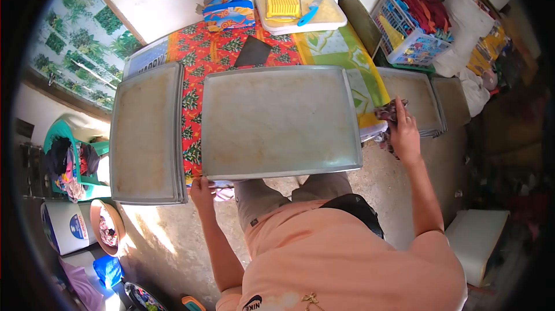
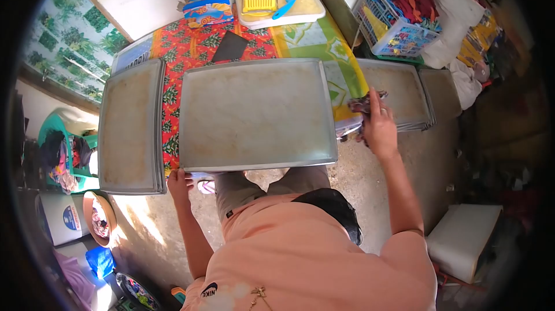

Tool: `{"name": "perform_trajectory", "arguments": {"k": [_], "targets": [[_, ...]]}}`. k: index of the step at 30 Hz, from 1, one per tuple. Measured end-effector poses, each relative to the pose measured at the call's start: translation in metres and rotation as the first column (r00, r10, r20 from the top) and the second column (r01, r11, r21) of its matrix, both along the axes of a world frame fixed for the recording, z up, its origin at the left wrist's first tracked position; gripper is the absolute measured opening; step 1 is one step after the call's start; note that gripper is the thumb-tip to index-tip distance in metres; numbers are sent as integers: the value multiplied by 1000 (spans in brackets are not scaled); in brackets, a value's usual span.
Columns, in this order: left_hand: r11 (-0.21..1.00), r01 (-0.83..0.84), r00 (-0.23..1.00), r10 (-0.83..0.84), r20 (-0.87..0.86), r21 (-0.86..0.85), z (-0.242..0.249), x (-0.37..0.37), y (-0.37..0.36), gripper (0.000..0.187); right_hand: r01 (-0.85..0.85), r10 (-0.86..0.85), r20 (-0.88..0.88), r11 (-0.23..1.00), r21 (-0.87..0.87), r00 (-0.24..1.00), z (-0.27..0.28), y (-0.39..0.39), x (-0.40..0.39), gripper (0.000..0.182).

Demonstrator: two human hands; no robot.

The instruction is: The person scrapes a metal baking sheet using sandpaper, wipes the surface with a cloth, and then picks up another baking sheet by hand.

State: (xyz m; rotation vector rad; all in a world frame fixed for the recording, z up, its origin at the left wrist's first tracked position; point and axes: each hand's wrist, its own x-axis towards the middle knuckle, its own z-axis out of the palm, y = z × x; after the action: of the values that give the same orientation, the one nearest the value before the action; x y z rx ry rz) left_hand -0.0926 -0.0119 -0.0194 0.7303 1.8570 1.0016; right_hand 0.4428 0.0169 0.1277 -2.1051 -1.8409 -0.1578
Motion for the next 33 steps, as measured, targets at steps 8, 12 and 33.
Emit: {"name": "perform_trajectory", "arguments": {"k": [8,12,33], "targets": [[814,572,392,-160,-906,104,50,60,-10,57,-580,585,-91,811,79,806,-9,67,-250,38],[822,565,402,-200,-894,70,36,69,-14,64,-823,821,-93,568,30,563,-123,84,-364,52],[859,511,280,-197,-939,-28,37,82,-21,69,414,-353,331,900,-137,875,-115,205,14,51]]}}
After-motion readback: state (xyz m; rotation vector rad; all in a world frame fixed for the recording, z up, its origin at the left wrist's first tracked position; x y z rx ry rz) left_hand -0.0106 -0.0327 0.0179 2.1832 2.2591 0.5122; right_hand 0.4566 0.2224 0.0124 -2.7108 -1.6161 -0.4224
